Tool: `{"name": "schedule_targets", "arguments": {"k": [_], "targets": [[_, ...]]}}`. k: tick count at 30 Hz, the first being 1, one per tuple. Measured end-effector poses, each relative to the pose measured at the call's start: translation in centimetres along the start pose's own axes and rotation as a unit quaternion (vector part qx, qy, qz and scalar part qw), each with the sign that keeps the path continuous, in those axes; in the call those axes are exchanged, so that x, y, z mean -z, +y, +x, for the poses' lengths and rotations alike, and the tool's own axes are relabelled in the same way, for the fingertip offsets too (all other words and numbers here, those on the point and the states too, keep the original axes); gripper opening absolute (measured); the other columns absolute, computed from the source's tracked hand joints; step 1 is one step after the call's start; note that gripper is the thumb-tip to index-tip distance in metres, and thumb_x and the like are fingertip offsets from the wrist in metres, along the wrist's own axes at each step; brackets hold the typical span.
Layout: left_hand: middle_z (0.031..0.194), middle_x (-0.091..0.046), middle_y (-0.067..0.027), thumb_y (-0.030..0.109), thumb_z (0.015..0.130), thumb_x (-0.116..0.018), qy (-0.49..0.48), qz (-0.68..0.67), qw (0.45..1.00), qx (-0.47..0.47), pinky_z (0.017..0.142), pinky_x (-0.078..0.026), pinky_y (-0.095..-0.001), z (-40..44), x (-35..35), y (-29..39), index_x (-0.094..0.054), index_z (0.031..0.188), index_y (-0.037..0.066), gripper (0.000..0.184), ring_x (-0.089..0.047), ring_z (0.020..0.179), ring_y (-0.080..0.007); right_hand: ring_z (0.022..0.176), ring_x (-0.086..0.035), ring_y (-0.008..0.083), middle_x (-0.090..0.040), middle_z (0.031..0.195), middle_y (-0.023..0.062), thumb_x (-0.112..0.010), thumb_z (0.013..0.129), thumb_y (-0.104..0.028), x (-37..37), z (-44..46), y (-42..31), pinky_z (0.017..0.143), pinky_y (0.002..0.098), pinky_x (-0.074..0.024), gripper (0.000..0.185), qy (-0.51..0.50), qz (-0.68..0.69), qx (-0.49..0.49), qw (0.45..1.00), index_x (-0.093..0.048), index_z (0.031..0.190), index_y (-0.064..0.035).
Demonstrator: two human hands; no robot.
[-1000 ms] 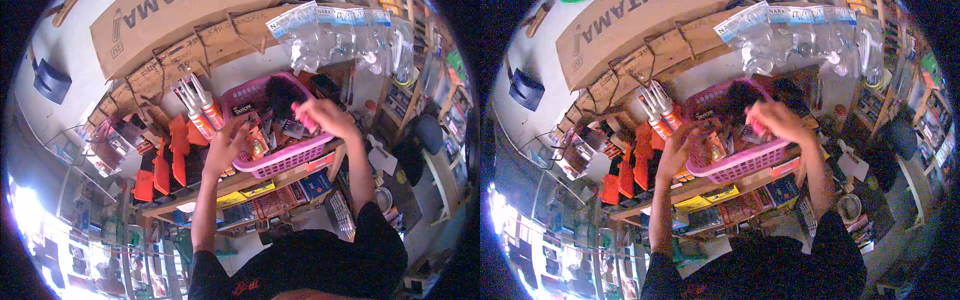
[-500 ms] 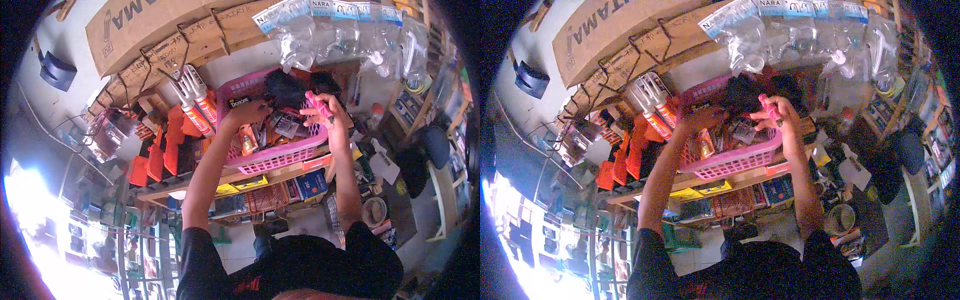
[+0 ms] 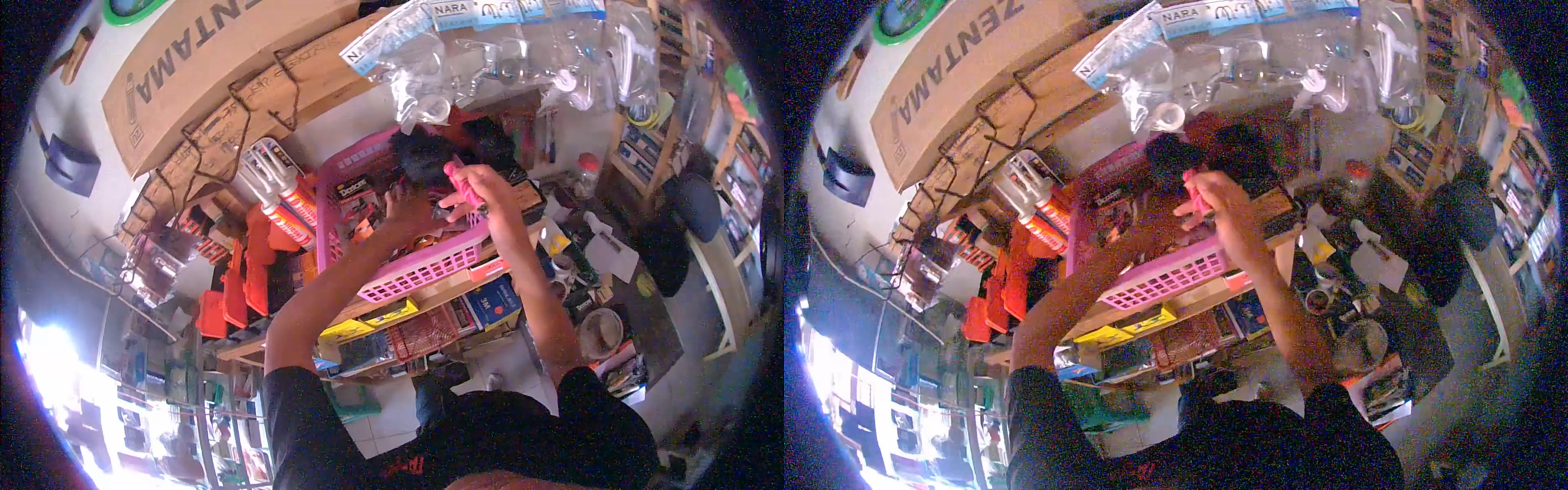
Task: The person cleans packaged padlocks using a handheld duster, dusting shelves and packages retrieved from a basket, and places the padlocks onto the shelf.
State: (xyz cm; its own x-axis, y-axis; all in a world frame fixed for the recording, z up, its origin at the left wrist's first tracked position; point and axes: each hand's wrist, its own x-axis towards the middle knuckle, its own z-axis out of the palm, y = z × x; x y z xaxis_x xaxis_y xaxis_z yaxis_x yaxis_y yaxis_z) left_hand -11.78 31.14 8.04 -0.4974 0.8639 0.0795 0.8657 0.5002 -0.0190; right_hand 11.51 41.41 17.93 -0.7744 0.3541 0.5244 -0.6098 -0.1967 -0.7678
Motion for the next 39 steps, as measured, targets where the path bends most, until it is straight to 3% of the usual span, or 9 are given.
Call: {"name": "schedule_targets", "arguments": {"k": [6, 11, 14, 15, 19, 24, 26, 31, 39], "targets": [[0.122, -0.050, -0.0088, 0.045, 0.079, -0.056, -0.059, 0.107, 0.991, -0.054, 0.097, -0.034, -0.0443, -0.2, 0.5, -0.5, -0.047, 0.124, 0.015, 0.055, -0.047, 0.110, -0.0253, 0.075, -0.066, 0.0227, -0.061, 0.098, 0.0126, -0.046, 0.095, -0.032, 0.2, 0.0, -0.4, 0.061, 0.0300, -0.0539, 0.035, -0.019, -0.003, -0.010, 1.000, -0.055, 0.108, -0.0002], [0.140, -0.038, -0.0186, 0.072, 0.049, -0.070, -0.112, -0.053, 0.989, 0.083, 0.109, -0.022, -0.0516, -3.5, 9.0, 4.3, -0.032, 0.141, 0.020, 0.112, -0.036, 0.130, -0.0352, 0.074, -0.066, 0.0202, -0.065, 0.089, 0.0147, -0.048, 0.093, -0.031, 0.4, -0.1, -2.1, 0.067, 0.0307, -0.0516, 0.034, -0.042, -0.018, -0.062, 0.997, -0.053, 0.112, -0.0026], [0.136, -0.043, -0.0187, 0.066, 0.057, -0.069, 0.055, -0.112, 0.992, 0.009, 0.107, -0.027, -0.0479, -3.5, 6.3, 1.9, -0.040, 0.136, 0.017, 0.098, -0.039, 0.127, -0.0374, 0.072, -0.065, 0.0188, -0.065, 0.078, 0.0140, -0.052, 0.090, -0.028, 0.9, -1.2, -3.0, 0.069, 0.0308, -0.0495, 0.040, -0.099, -0.063, -0.066, 0.991, -0.046, 0.120, -0.0022], [0.134, -0.045, -0.0186, 0.064, 0.061, -0.067, 0.093, -0.103, 0.990, -0.006, 0.107, -0.029, -0.0471, -3.3, 5.3, 1.2, -0.042, 0.134, 0.015, 0.092, -0.039, 0.126, -0.0379, 0.060, -0.056, 0.0094, -0.060, 0.081, 0.0064, -0.057, 0.091, -0.024, 0.9, -2.0, -3.6, 0.055, 0.0232, -0.0451, 0.038, -0.103, -0.077, -0.069, 0.989, -0.047, 0.123, -0.0060], [0.130, -0.049, -0.0175, 0.053, 0.077, -0.058, 0.087, 0.005, 0.993, -0.084, 0.106, -0.030, -0.0468, -1.2, 2.9, -1.3, -0.047, 0.129, 0.009, 0.069, -0.043, 0.123, -0.0372, 0.056, -0.052, 0.0072, -0.063, 0.075, 0.0073, -0.060, 0.088, -0.025, 1.8, -5.2, -4.2, 0.050, 0.0196, -0.0399, 0.051, -0.081, -0.035, -0.089, 0.992, -0.039, 0.132, -0.0071], [0.130, -0.049, -0.0167, 0.052, 0.079, -0.056, 0.075, -0.240, 0.968, -0.022, 0.106, -0.030, -0.0466, -2.6, 6.8, -1.0, -0.048, 0.128, 0.009, 0.066, -0.043, 0.122, -0.0361, 0.059, -0.059, 0.0172, -0.062, 0.085, 0.0129, -0.068, 0.071, -0.022, 5.1, -10.5, -4.4, 0.052, 0.0277, -0.0463, 0.081, -0.159, 0.075, -0.213, 0.961, -0.028, 0.140, -0.0071], [0.130, -0.049, -0.0164, 0.051, 0.080, -0.055, 0.051, -0.416, 0.908, 0.007, 0.106, -0.030, -0.0465, -3.2, 8.7, -0.5, -0.048, 0.128, 0.009, 0.065, -0.044, 0.122, -0.0357, 0.062, -0.060, 0.0194, -0.061, 0.090, 0.0124, -0.069, 0.069, -0.017, 5.9, -13.3, -2.8, 0.054, 0.0293, -0.0478, 0.086, -0.211, 0.065, -0.259, 0.940, -0.025, 0.142, -0.0074], [0.129, -0.050, -0.0157, 0.050, 0.082, -0.052, -0.029, -0.760, 0.648, 0.039, 0.106, -0.031, -0.0463, -5.7, 11.8, 2.2, -0.048, 0.128, 0.009, 0.062, -0.045, 0.121, -0.0346, 0.067, -0.055, 0.0127, -0.053, 0.076, 0.0035, -0.059, 0.086, -0.014, 4.8, -19.3, 1.3, 0.052, 0.0251, -0.0438, 0.034, -0.250, 0.100, -0.391, 0.880, -0.044, 0.115, -0.0057], [0.129, -0.050, -0.0145, 0.048, 0.085, -0.048, -0.082, -0.893, 0.442, 0.012, 0.106, -0.031, -0.0460, -6.5, 13.4, 5.1, -0.048, 0.128, 0.009, 0.058, -0.046, 0.120, -0.0329, 0.047, -0.043, 0.0058, -0.047, 0.062, -0.0027, -0.057, 0.089, -0.021, 2.0, -23.1, 4.4, 0.040, 0.0213, -0.0347, 0.014, -0.139, 0.061, -0.462, 0.874, -0.050, 0.094, -0.0095]]}}
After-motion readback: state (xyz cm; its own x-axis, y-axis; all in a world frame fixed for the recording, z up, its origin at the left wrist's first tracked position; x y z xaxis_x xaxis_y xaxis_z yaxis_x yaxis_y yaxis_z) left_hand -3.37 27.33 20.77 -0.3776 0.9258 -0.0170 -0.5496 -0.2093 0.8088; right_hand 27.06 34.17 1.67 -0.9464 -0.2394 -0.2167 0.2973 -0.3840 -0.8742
